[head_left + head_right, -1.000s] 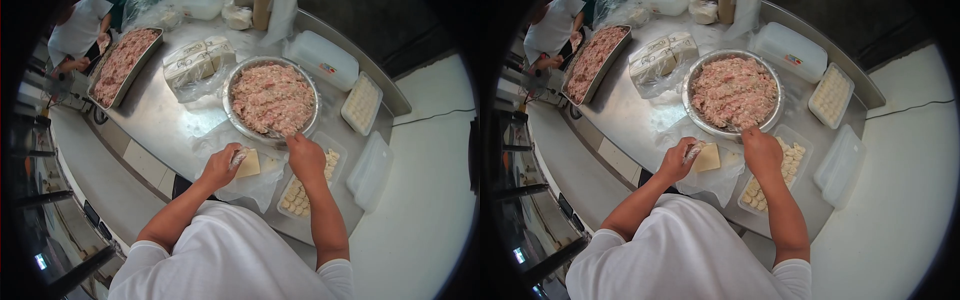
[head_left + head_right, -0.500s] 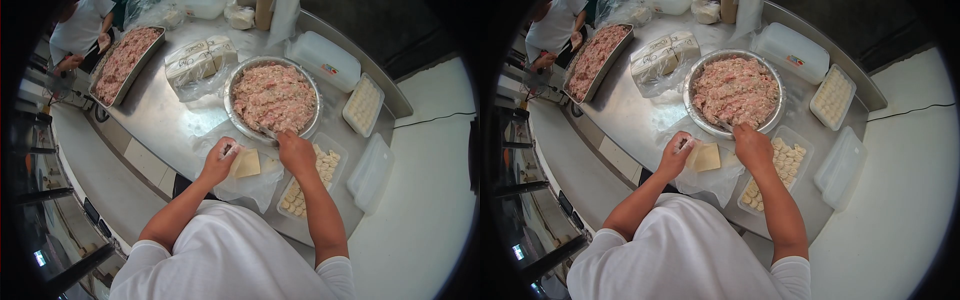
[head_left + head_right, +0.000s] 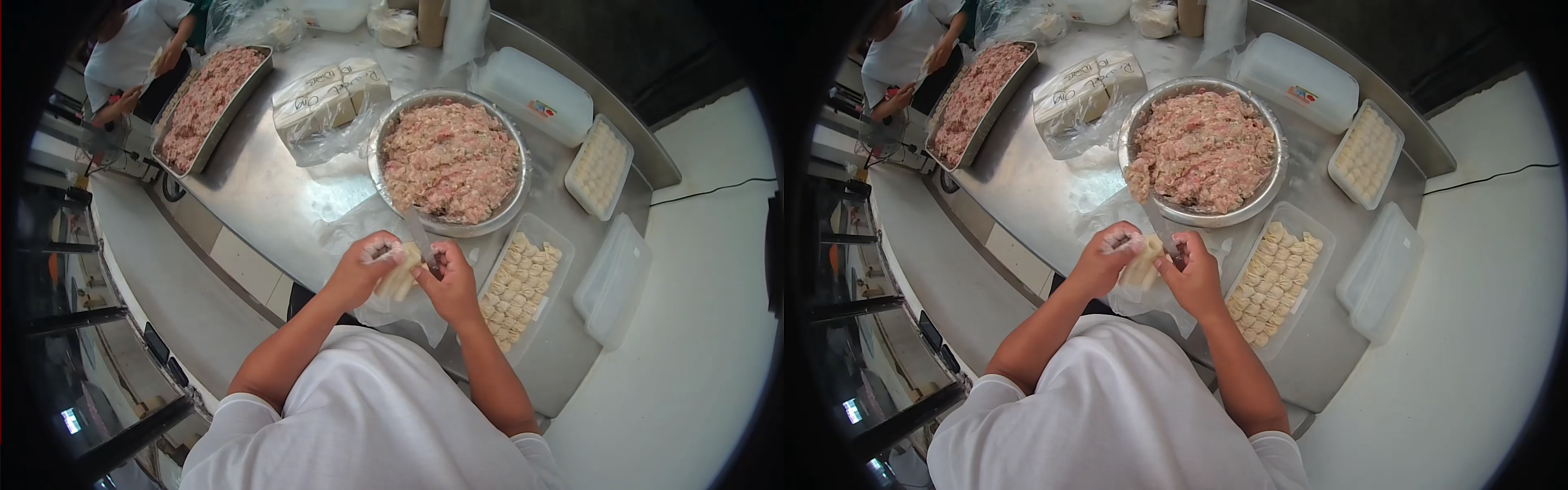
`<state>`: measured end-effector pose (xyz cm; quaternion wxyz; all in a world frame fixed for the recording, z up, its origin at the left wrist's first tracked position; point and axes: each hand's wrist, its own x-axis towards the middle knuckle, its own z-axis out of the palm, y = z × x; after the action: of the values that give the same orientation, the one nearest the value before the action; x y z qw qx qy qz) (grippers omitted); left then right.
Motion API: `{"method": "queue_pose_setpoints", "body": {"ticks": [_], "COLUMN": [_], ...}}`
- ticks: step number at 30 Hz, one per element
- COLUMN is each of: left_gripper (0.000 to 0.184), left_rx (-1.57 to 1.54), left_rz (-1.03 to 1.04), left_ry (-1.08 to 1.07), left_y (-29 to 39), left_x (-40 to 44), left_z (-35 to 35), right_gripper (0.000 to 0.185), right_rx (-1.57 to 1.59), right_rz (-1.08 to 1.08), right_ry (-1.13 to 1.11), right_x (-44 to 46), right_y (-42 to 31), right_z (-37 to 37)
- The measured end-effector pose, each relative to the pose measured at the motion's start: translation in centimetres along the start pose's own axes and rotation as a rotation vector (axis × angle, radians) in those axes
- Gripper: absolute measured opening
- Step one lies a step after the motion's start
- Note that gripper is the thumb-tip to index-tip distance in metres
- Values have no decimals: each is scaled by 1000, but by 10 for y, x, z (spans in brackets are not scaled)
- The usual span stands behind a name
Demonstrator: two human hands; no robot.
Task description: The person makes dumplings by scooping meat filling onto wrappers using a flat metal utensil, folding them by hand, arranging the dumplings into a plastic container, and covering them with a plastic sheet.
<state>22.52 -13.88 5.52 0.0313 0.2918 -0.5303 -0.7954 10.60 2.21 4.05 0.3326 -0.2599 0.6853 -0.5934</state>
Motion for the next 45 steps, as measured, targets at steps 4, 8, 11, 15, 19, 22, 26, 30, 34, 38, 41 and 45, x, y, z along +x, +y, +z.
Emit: {"method": "queue_pose_setpoints", "body": {"ticks": [4,8,11,15,19,22,26,30,34,38,41,45], "left_gripper": [20,33,41,42,37,33,33,37,47,41,46,37], "left_rx": [-656,-905,-858,-948,-894,-662,-679,-893,-864,161,628,996], "left_rz": [94,137,126,80,41,77,112,201,214,226,270,443], "left_ry": [-113,70,162,-28,113,313,227,-91,-166,-103,-83,-183], "left_y": [13,28,15,35,37,37,33,43,57,29,50,41], "left_x": [-7,-8,6,1,5,5,12,10,-1,3,0,12], "left_z": [-29,-38,-31,-6,-5,5,13,10,13,2,27,41], "right_gripper": [34,24,23,29,33,32,31,32,33,29,25,24], "right_rx": [41,-235,-381,-515,-677,-690,-764,-766,-582,-644,-826,-925], "right_rz": [58,-132,-382,-447,-404,-341,-439,-430,-379,-307,-289,-221], "right_ry": [37,96,129,127,79,114,144,166,171,64,26,3], "right_x": [-6,-14,-17,-22,-29,-43,-40,-31,-44,-56,-64,-76], "right_y": [7,-10,-37,-44,-44,-68,-59,-53,-82,-96,-97,-103], "right_z": [2,-8,-8,-4,-24,-32,-29,-33,-50,-72,-73,-89]}}
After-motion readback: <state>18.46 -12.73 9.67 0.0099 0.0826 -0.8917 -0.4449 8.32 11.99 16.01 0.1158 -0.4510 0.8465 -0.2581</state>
